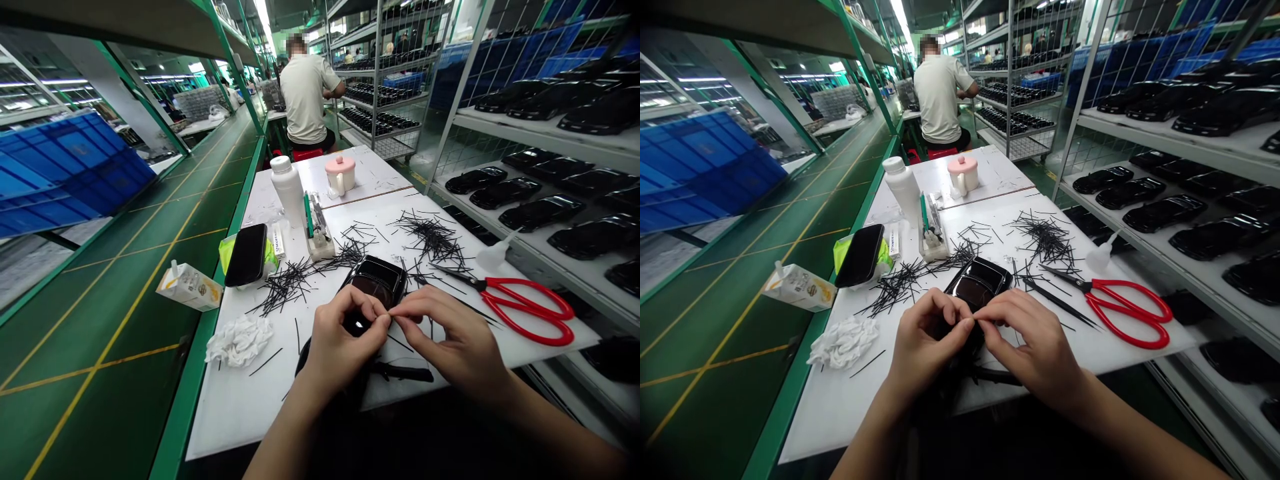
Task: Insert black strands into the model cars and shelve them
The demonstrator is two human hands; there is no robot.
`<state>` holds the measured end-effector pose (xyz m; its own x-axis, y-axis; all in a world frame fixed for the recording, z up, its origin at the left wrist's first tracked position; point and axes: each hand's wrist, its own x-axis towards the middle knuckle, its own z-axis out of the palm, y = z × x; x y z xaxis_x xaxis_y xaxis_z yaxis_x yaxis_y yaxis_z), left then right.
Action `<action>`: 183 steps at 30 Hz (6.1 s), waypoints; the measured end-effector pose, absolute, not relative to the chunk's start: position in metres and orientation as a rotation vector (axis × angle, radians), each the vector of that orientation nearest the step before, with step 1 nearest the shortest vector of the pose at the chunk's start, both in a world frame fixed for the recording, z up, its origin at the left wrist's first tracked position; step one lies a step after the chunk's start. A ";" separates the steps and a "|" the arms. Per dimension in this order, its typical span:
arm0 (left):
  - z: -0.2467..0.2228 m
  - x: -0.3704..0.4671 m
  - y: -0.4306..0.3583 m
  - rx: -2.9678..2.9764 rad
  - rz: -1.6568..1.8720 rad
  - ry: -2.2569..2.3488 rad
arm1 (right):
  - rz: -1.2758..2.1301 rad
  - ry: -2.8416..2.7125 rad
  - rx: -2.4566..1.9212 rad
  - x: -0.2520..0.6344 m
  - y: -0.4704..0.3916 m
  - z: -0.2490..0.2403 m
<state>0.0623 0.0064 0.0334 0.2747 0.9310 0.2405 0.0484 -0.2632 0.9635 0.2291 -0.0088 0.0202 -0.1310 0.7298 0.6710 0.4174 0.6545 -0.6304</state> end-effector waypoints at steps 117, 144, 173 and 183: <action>0.019 0.062 0.019 2.295 0.717 1.177 | 0.900 -1.757 -1.173 0.250 -0.023 -0.014; 0.021 0.056 0.022 1.805 1.175 1.207 | 0.456 -2.287 -0.835 0.255 -0.003 -0.025; 0.022 0.057 0.020 1.821 1.186 1.209 | 0.645 -2.568 -0.789 0.257 0.012 -0.016; 0.025 0.059 0.018 2.200 0.762 0.849 | 1.884 -1.914 -1.119 0.282 0.022 0.000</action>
<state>0.0585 0.0180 0.0254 0.6212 0.7330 0.2771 0.3546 -0.5783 0.7347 0.2819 0.0223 -0.0001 -0.6813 0.6479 -0.3406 0.3509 -0.1193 -0.9288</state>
